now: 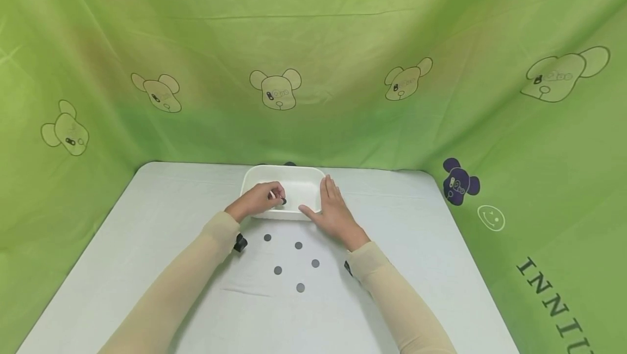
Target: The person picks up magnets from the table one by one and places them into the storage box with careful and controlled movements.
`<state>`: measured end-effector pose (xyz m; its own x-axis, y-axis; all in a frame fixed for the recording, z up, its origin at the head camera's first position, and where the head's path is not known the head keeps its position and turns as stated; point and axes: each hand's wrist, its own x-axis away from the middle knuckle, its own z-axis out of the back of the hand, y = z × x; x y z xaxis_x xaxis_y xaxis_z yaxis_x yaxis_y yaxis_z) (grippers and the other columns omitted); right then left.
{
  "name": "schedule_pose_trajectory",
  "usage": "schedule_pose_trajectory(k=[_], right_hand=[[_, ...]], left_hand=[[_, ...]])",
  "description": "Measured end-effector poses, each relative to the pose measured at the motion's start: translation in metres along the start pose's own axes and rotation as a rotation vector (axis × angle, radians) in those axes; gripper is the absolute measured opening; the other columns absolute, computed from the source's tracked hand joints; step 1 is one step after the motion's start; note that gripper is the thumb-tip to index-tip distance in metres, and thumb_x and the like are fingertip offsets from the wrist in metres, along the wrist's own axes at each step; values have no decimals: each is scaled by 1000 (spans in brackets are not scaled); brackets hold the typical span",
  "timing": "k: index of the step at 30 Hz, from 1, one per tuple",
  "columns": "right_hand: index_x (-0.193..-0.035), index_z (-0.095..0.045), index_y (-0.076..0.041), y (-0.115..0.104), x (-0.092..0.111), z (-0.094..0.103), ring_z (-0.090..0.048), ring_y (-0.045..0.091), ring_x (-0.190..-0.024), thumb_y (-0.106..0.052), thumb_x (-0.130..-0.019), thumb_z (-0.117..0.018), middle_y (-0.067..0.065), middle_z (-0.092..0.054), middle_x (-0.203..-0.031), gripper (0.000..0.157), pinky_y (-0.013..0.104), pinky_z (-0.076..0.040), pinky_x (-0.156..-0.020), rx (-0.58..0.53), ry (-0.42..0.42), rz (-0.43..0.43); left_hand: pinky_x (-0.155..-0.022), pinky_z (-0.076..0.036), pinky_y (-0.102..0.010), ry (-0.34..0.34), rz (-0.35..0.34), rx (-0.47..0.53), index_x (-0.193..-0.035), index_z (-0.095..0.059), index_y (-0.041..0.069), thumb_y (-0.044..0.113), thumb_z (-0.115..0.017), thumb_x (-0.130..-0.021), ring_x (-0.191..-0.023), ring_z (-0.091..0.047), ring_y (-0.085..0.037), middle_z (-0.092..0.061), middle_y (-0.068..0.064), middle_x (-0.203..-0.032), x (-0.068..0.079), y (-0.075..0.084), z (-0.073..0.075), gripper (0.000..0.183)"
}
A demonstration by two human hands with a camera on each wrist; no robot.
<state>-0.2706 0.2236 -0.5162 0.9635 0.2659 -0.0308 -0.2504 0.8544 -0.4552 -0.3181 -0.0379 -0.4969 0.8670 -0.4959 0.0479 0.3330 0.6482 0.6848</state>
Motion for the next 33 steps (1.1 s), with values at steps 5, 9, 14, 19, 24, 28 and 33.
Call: schedule_pose_trajectory(k=[5, 9, 14, 19, 24, 28, 33], right_hand=[[-169, 4, 4, 0, 0, -1, -1, 44, -165, -76, -102, -48, 21, 9, -178, 116, 54, -11, -133, 2, 2, 1], [-169, 4, 4, 1, 0, -1, 1, 42, -165, -76, -102, -48, 21, 9, -178, 116, 53, -10, -134, 2, 2, 0], [-169, 3, 4, 1, -1, -1, -1, 43, -165, -76, -103, -47, 21, 9, -178, 115, 52, -10, -134, 10, 6, 0], [-169, 3, 4, 0, -1, -1, -3, 44, -165, -76, -103, -48, 21, 9, -178, 115, 53, -10, -134, 11, 7, 2], [-169, 4, 4, 0, -1, -1, 2, 41, -165, -76, -103, -47, 21, 10, -178, 115, 52, -9, -134, 7, 3, 0], [-169, 4, 4, 2, -1, -2, 3, 39, -165, -76, -103, -47, 21, 10, -178, 115, 51, -9, -134, 4, 5, -2], [-169, 3, 4, 2, -1, -2, 3, 39, -165, -75, -103, -48, 21, 9, -178, 115, 51, -8, -134, 3, 7, 0]], left_hand=[[-88, -55, -35, -20, 8, -15, -106, -69, 12, 10, -71, -103, -94, -65, -16, -72, -3, -105, -4, 0, 0, 5], [-86, -54, -33, -38, 8, -17, -106, -70, 11, 9, -70, -103, -93, -64, -16, -72, -4, -104, -7, -1, 0, 4], [-84, -52, -31, -60, 18, -37, -105, -71, 11, 10, -71, -102, -91, -62, -15, -71, -3, -103, -9, 0, 0, 3], [-83, -53, -30, -79, 25, -55, -105, -72, 10, 11, -73, -102, -89, -62, -15, -71, -4, -101, -11, 1, 0, 4], [-85, -53, -31, -97, 36, -63, -105, -72, 9, 10, -73, -101, -88, -62, -15, -71, -3, -98, -13, 1, 0, 4], [-86, -53, -32, -110, 46, -67, -105, -72, 9, 10, -73, -102, -89, -61, -15, -70, -3, -98, -15, 0, -1, 4], [-87, -52, -32, -116, 53, -75, -104, -72, 9, 11, -73, -102, -89, -61, -14, -70, -3, -98, -18, -2, -3, 3]])
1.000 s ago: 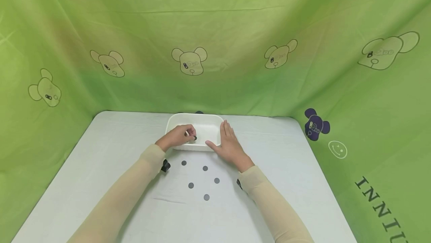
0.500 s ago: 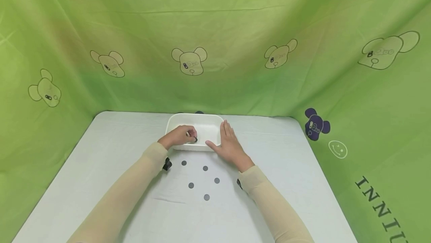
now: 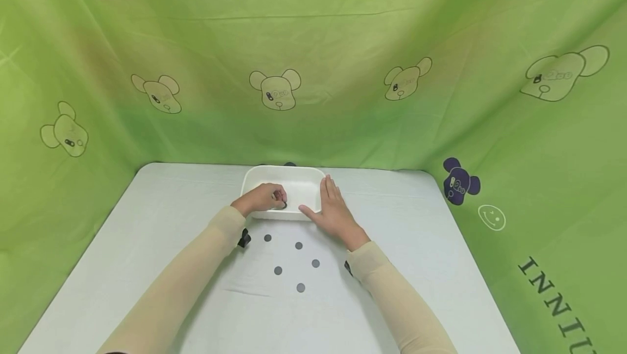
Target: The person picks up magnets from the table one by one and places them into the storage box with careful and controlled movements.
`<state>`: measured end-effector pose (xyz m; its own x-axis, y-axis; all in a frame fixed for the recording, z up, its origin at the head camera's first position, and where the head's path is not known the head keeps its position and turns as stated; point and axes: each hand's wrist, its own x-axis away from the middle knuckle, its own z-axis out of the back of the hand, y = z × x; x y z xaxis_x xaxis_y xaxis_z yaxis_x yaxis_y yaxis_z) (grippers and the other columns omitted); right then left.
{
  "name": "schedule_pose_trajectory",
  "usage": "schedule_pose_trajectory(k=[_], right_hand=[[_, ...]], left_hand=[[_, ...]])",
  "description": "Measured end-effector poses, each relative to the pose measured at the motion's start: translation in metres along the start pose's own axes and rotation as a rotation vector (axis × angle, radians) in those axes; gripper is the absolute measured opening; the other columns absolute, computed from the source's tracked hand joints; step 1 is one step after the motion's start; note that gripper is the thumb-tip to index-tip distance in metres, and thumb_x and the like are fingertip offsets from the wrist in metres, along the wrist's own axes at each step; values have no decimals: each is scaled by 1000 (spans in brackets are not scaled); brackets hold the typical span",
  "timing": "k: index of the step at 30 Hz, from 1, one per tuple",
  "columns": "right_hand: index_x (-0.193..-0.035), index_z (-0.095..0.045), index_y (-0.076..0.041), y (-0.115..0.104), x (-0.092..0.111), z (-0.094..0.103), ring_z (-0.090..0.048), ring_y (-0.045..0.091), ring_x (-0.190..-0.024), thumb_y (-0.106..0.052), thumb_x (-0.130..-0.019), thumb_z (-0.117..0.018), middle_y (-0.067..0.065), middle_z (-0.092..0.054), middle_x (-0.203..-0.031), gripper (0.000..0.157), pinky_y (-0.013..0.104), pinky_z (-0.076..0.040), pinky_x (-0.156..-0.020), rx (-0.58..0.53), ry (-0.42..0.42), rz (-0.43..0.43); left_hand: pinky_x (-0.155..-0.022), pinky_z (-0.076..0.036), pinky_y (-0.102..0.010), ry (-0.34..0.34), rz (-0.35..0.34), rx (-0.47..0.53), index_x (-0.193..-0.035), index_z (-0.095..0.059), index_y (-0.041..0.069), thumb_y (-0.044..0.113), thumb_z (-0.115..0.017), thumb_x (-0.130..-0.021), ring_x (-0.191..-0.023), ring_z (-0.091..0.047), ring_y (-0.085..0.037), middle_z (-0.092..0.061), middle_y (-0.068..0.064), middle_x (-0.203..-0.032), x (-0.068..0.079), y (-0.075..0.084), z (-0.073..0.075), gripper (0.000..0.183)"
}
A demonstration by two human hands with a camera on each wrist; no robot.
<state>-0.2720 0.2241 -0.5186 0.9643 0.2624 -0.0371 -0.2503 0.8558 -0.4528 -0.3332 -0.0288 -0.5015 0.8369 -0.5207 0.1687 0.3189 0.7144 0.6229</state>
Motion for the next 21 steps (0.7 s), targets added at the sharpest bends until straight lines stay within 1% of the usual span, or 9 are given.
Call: schedule_pose_trajectory(k=[8, 16, 21], right_hand=[[-169, 4, 4, -1, 1, 0, 4, 40, -165, -75, -103, -50, 22, 10, -178, 116, 52, -8, -134, -2, -3, 5], [-169, 4, 4, -1, 1, 0, 3, 40, -165, -75, -102, -49, 21, 10, -178, 116, 53, -10, -134, -3, -4, 8], [-169, 3, 5, 0, 1, 0, -2, 45, -164, -75, -103, -49, 22, 9, -178, 116, 54, -10, -134, 2, 2, 11]], left_hand=[[-87, -53, -32, 13, -8, -34, -104, -72, 10, 11, -73, -101, -88, -61, -14, -70, -2, -97, 0, 1, 0, 3], [-88, -52, -33, 13, 9, -47, -105, -72, 11, 13, -73, -102, -90, -60, -14, -69, -1, -98, 2, 4, 0, 4], [-90, -53, -35, 19, 12, -52, -107, -72, 11, 13, -73, -103, -91, -61, -15, -69, -1, -99, 3, 5, 1, 5]])
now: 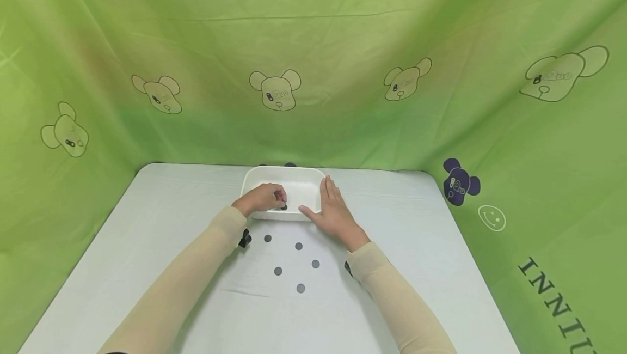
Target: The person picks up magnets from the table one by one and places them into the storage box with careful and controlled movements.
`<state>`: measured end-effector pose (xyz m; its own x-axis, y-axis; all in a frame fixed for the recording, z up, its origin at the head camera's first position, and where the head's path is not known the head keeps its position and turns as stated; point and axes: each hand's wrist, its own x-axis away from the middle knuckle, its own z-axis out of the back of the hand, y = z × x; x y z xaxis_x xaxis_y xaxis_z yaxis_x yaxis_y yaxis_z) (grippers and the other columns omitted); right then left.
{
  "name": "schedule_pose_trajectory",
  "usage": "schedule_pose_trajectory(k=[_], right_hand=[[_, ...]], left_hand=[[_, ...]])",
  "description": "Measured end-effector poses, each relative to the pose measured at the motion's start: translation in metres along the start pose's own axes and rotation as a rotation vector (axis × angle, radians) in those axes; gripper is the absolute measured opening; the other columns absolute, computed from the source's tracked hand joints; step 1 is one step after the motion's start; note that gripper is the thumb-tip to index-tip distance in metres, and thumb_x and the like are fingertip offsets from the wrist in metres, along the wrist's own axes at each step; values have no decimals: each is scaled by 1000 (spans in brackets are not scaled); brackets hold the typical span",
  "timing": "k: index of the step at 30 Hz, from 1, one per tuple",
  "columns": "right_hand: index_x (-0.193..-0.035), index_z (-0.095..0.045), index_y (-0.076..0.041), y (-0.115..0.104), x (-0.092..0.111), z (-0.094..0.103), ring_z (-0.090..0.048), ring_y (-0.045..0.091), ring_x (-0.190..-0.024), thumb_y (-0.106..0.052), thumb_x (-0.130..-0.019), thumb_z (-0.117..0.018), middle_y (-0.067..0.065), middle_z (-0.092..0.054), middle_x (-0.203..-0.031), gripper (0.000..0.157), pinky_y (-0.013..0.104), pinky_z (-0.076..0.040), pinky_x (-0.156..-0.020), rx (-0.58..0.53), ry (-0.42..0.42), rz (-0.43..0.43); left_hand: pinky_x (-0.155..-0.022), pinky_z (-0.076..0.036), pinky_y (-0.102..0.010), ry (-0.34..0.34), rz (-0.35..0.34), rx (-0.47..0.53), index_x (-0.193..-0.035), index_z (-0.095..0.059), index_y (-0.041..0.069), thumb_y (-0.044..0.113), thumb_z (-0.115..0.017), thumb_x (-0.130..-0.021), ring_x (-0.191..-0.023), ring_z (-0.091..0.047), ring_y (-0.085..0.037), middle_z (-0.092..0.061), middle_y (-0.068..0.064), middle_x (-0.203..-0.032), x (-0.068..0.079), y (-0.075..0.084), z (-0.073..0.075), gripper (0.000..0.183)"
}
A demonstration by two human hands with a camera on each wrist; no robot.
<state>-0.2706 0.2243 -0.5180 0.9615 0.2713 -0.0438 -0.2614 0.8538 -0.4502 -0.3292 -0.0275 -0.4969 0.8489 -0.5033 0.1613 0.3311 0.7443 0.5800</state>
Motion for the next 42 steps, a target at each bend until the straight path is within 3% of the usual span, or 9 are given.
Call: schedule_pose_trajectory(k=[9, 19, 32, 42], right_hand=[[-169, 3, 5, 0, 0, 0, -1, 44, -165, -74, -103, -49, 22, 9, -178, 115, 52, -10, -134, 9, -2, -7], [-168, 3, 5, -2, -1, 0, -3, 46, -164, -75, -103, -50, 24, 7, -178, 116, 54, -11, -133, 15, 0, -10], [-168, 2, 6, -1, -1, -1, -4, 48, -164, -74, -103, -50, 24, 7, -178, 116, 57, -11, -133, 4, 7, -8], [-169, 5, 3, -2, -1, 1, 0, 44, -165, -76, -102, -49, 20, 10, -178, 116, 53, -10, -134, -3, -11, -22]], left_hand=[[-87, -53, -34, 32, 9, 0, -107, -70, 14, 17, -71, -105, -90, -60, -14, -70, 0, -106, 3, 2, 3, 3], [-86, -54, -34, 44, -14, 72, -109, -70, 15, 19, -70, -106, -90, -62, -15, -71, -2, -110, 11, 4, 9, 5], [-78, -50, -26, 93, -159, 203, -108, -71, 13, 17, -71, -106, -84, -57, -11, -69, -1, -103, 32, -8, 15, 5], [-93, -53, -31, 110, -235, 213, -110, -72, 13, 18, -71, -106, -99, -61, -13, -71, 2, -107, 53, -12, 19, 6]])
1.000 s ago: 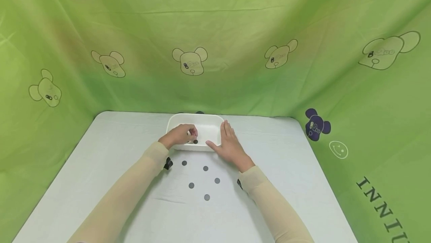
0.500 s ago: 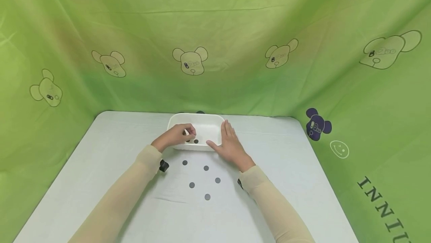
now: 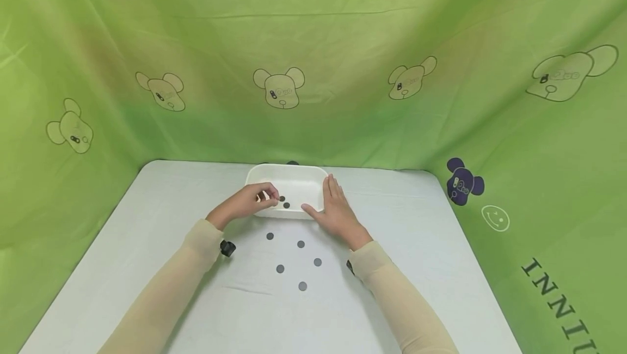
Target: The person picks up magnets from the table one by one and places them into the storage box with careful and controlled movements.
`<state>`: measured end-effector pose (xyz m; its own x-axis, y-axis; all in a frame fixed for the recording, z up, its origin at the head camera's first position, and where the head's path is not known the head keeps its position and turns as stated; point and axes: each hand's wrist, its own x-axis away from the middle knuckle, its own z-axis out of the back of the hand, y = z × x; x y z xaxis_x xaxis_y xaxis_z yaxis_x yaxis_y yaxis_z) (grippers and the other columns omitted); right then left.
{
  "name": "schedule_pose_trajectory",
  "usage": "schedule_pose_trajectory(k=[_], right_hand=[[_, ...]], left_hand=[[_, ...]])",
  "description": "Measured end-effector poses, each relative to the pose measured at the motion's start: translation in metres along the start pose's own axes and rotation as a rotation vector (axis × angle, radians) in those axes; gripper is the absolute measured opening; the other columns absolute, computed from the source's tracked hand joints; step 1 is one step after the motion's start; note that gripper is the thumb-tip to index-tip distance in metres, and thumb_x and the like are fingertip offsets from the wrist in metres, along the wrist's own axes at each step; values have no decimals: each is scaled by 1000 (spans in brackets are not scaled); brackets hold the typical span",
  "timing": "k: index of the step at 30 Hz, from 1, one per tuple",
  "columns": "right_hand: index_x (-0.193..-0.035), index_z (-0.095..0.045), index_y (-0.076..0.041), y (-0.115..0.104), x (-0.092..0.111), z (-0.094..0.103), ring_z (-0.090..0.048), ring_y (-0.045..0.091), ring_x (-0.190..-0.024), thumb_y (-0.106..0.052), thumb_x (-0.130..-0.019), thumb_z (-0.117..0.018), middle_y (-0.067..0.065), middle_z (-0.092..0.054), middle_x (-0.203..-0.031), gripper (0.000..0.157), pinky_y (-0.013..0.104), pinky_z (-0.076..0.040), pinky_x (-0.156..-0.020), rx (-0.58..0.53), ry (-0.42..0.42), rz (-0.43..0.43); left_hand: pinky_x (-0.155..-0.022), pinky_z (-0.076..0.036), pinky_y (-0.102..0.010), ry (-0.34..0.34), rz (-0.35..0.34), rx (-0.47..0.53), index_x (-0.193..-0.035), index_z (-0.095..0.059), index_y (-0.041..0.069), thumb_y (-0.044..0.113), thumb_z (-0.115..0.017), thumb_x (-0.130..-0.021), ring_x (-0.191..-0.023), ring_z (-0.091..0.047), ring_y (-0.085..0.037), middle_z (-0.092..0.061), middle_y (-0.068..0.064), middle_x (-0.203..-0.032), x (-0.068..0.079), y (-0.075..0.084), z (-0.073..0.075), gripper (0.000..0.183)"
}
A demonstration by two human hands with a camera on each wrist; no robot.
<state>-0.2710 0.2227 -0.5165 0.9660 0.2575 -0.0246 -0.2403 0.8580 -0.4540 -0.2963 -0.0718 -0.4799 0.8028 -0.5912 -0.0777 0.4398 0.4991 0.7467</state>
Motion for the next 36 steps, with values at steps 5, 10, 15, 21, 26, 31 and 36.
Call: schedule_pose_trajectory(k=[5, 10, 15, 21, 26, 31, 36], right_hand=[[-169, 4, 3, -1, 1, 1, 0, 43, -165, -76, -102, -49, 22, 9, -178, 116, 53, -10, -134, -4, 1, 3], [-169, 4, 3, -1, 1, 0, 0, 42, -165, -76, -102, -48, 21, 9, -178, 116, 52, -10, -134, -3, 5, 6], [-168, 5, 4, -1, 1, 1, 3, 41, -165, -75, -103, -50, 21, 11, -178, 116, 53, -8, -134, -6, -3, 5], [-169, 5, 3, 0, 1, 1, 5, 40, -165, -74, -103, -50, 20, 11, -178, 115, 52, -7, -134, -6, -3, 8], [-169, 5, 3, 0, 0, 0, 4, 39, -165, -76, -103, -48, 20, 12, -178, 115, 52, -7, -134, 2, -1, 13], [-168, 5, 3, 0, 0, 0, 5, 40, -165, -76, -103, -48, 21, 11, -178, 116, 53, -7, -134, 1, -2, 13], [-168, 5, 4, 0, 0, 0, 3, 43, -165, -76, -102, -48, 21, 12, -178, 116, 54, -7, -134, 2, -9, 4]], left_hand=[[-95, -53, -33, 8, -5, 13, -109, -72, 14, 19, -70, -107, -102, -63, -17, -72, 3, -109, 11, 4, 3, 6], [-94, -53, -34, 16, -15, 13, -109, -72, 14, 19, -71, -106, -102, -63, -17, -72, 3, -109, 22, 6, 2, 6], [-91, -54, -32, 21, -10, 16, -109, -73, 14, 19, -72, -105, -98, -63, -12, -73, 4, -108, 32, 3, -1, 6], [-90, -54, -31, 11, 1, 46, -110, -72, 14, 17, -71, -106, -97, -63, -12, -72, 6, -107, 45, -2, -8, 5], [-87, -54, -30, -1, 30, 60, -110, -72, 17, 18, -71, -106, -95, -62, -12, -71, 7, -105, 53, -7, -13, 5], [-80, -52, -27, -9, 55, 48, -110, -71, 17, 17, -71, -105, -90, -60, -12, -70, 6, -102, 59, -12, -17, 5], [-80, -52, -27, -11, 38, 35, -109, -71, 16, 15, -72, -105, -90, -59, -11, -70, 6, -102, 63, -19, -21, 4]])
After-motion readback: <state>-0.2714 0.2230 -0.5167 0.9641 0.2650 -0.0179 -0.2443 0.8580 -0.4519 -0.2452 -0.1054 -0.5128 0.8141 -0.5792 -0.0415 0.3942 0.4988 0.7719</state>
